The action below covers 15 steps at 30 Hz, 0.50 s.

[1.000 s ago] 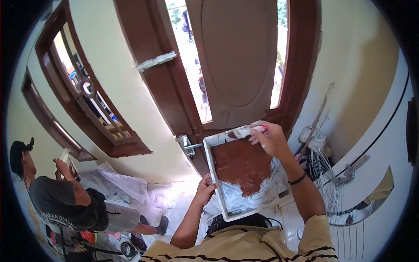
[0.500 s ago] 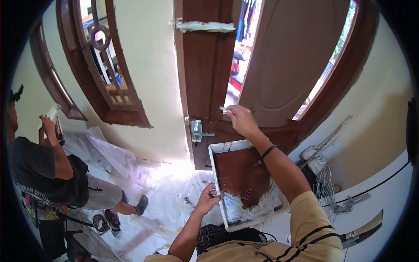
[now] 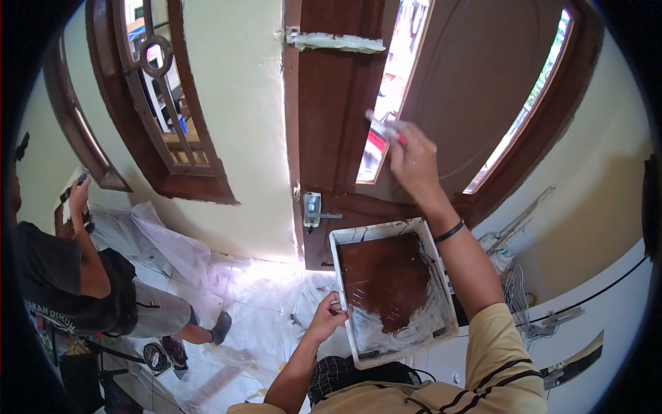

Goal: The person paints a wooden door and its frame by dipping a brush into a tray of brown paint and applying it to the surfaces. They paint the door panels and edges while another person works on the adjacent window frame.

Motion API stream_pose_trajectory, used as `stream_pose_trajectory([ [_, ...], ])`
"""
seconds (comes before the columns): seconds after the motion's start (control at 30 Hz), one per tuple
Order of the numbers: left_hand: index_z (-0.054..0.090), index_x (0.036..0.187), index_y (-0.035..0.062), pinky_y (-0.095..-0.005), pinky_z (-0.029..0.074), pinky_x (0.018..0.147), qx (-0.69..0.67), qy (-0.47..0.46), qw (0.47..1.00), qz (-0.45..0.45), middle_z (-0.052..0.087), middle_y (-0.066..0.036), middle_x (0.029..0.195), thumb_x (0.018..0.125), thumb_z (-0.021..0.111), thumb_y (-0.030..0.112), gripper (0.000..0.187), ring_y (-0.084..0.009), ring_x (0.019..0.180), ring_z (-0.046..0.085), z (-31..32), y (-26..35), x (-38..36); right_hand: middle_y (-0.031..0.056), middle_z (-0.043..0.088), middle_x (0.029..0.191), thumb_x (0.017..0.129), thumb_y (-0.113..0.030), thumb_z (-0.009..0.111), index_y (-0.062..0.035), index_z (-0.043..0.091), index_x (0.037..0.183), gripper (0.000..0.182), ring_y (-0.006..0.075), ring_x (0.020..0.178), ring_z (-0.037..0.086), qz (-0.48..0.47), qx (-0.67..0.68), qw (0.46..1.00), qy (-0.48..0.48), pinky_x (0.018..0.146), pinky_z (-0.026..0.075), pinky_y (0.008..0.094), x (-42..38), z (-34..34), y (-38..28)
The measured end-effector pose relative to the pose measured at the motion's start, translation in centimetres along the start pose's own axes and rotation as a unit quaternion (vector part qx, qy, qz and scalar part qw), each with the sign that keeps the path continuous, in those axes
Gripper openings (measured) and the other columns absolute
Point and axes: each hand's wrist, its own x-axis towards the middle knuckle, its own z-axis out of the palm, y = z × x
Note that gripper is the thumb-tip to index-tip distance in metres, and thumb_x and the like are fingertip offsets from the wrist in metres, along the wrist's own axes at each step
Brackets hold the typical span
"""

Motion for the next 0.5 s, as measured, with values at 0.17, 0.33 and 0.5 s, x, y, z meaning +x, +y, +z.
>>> stream_pose_trajectory([
  [0.17, 0.051, 0.106, 0.0084, -0.0235, 0.049, 0.059, -0.002, -0.002, 1.0, -0.005, 0.065, 0.0, 0.088, 0.082, 0.064, 0.0, 0.028, -0.0077, 0.073, 0.059, -0.4, -0.6, 0.4, 0.0213, 0.062, 0.086, 0.084, -0.003, 0.059, 0.0012, 0.063, 0.095, 0.012, 0.0398, 0.079, 0.061, 0.087, 0.014, 0.984, -0.156, 0.067, 0.049, 0.0413, -6.3, 4.0, 3.2],
  [0.33, 0.051, 0.105, 0.009, -0.0234, 0.049, 0.059, 0.007, 0.005, 1.0, -0.005, 0.064, 0.0, 0.086, 0.082, 0.064, 0.001, 0.028, -0.0076, 0.073, 0.058, -0.2, 0.0, 0.4, 0.0193, 0.065, 0.086, 0.085, -0.003, 0.058, 0.0019, 0.063, 0.099, 0.016, 0.0305, 0.077, 0.067, 0.088, 0.035, 0.994, -0.061, 0.068, 0.052, 0.0357, -3.5, 2.9, 3.7],
  [0.5, 0.051, 0.105, 0.0097, -0.0227, 0.049, 0.058, 0.013, 0.005, 1.0, -0.001, 0.064, 0.001, 0.085, 0.082, 0.064, 0.002, 0.027, -0.0073, 0.072, 0.058, -0.1, 0.9, 0.5, 0.0191, 0.064, 0.089, 0.083, -0.004, 0.061, -0.0006, 0.064, 0.1, 0.018, 0.0354, 0.078, 0.064, 0.046, 0.031, 0.998, 0.038, 0.069, 0.051, 0.0362, -0.5, -4.0, 0.0],
])
